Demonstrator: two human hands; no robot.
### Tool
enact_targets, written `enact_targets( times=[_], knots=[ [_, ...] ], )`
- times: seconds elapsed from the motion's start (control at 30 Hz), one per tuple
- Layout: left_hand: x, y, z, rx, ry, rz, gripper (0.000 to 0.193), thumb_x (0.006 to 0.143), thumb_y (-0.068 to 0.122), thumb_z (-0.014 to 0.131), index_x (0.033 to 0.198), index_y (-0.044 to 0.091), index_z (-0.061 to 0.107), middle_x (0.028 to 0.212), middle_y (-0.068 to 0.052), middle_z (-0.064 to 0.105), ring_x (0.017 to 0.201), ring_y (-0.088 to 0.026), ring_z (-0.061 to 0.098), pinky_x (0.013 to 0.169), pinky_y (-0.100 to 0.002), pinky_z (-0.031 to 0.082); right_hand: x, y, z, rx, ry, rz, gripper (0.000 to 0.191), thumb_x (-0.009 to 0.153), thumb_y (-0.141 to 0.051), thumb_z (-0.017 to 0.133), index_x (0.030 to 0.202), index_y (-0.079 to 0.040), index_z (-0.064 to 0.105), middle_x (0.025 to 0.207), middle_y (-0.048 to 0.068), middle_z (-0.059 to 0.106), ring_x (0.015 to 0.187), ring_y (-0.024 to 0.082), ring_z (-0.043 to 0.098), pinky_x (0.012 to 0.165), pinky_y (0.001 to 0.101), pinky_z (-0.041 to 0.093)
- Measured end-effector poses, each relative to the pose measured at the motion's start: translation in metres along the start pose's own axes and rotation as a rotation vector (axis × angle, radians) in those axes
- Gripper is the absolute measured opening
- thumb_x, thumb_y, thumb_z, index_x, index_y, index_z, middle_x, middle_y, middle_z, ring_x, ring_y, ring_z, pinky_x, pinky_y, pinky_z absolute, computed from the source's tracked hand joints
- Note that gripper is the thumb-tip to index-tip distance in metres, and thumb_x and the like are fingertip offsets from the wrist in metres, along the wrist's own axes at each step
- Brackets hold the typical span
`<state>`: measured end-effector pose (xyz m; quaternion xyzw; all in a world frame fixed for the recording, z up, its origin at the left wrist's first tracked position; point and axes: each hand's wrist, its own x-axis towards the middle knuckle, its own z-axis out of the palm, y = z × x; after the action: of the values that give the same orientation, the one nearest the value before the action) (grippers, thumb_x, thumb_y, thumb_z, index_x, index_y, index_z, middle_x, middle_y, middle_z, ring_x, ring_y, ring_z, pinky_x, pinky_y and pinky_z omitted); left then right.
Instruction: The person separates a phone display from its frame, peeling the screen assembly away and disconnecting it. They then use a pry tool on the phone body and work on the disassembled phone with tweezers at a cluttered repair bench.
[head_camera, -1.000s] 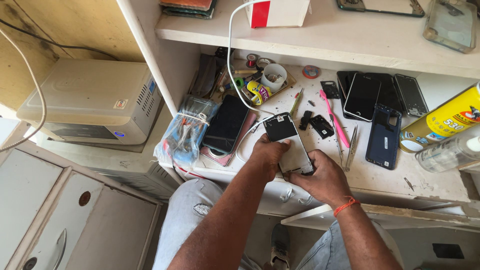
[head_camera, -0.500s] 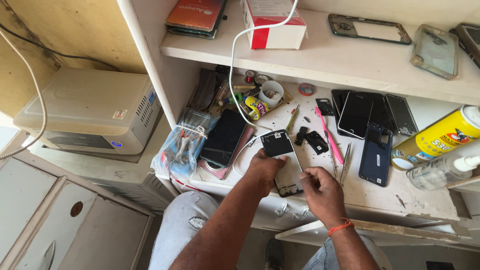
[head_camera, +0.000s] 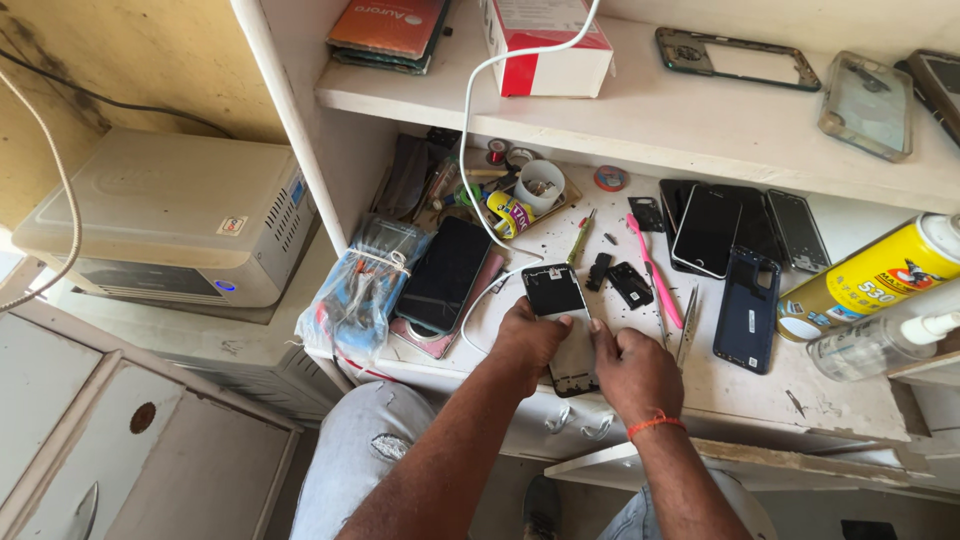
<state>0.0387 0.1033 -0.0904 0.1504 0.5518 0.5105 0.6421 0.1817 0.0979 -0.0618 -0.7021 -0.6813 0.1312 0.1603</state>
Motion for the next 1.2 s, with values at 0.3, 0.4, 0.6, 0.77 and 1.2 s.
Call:
enact_targets(
  times=[0.3, 0.4, 0.6, 0.77, 1.2],
  knots=[
    [0.006, 0.0, -0.003, 0.02, -0.004, -0.017, 0.04, 0.088, 0.007, 0.075, 0.125, 0.005, 0.061, 0.114, -0.014, 0.073, 0.102, -0.028, 0.072, 0.086, -0.046, 0.061, 0.0, 0.047, -0.019, 0.277, 0.225, -0.052, 0.032, 0.098, -0.036, 0.07, 0.086, -0.006, 0.072, 0.067, 0.015, 0.066, 0.06, 0.027, 0.065, 0.06, 0.0388, 0.05],
    [0.005, 0.005, -0.005, 0.133, 0.022, 0.039, 0.038, 0.086, 0.009, 0.076, 0.122, 0.003, 0.063, 0.112, -0.014, 0.074, 0.102, -0.027, 0.073, 0.087, -0.042, 0.06, 0.003, 0.073, -0.032, 0.262, 0.241, 0.012, 0.021, 0.094, -0.031, 0.073, 0.096, -0.01, 0.077, 0.072, 0.013, 0.072, 0.062, 0.023, 0.07, 0.063, 0.0349, 0.052],
    [-0.012, 0.033, -0.01, 0.613, 0.159, 0.17, 0.039, 0.084, 0.03, 0.078, 0.112, 0.004, 0.071, 0.103, -0.014, 0.076, 0.094, -0.026, 0.075, 0.082, -0.039, 0.059, 0.014, 0.085, -0.037, 0.166, 0.162, 0.07, 0.019, 0.088, -0.027, 0.074, 0.1, -0.015, 0.081, 0.082, 0.01, 0.077, 0.073, 0.024, 0.076, 0.07, 0.0346, 0.057],
    [-0.025, 0.051, -0.017, 0.982, 0.192, 0.222, 0.049, 0.088, 0.047, 0.071, 0.11, 0.003, 0.072, 0.096, -0.016, 0.074, 0.083, -0.029, 0.075, 0.075, -0.041, 0.06, 0.023, 0.08, -0.037, 0.053, 0.105, 0.118, 0.022, 0.088, -0.033, 0.072, 0.096, -0.015, 0.082, 0.086, 0.011, 0.078, 0.082, 0.031, 0.077, 0.078, 0.04, 0.059],
    [0.006, 0.041, -0.041, 0.496, -0.097, -0.057, 0.03, 0.087, 0.02, 0.079, 0.085, -0.009, 0.071, 0.072, -0.016, 0.072, 0.058, -0.024, 0.073, 0.052, -0.035, 0.064, 0.051, 0.064, -0.053, -0.348, -0.052, 0.172, 0.036, 0.085, -0.044, 0.069, 0.093, -0.013, 0.083, 0.095, 0.016, 0.079, 0.092, 0.038, 0.076, 0.085, 0.0473, 0.061]
  ],
)
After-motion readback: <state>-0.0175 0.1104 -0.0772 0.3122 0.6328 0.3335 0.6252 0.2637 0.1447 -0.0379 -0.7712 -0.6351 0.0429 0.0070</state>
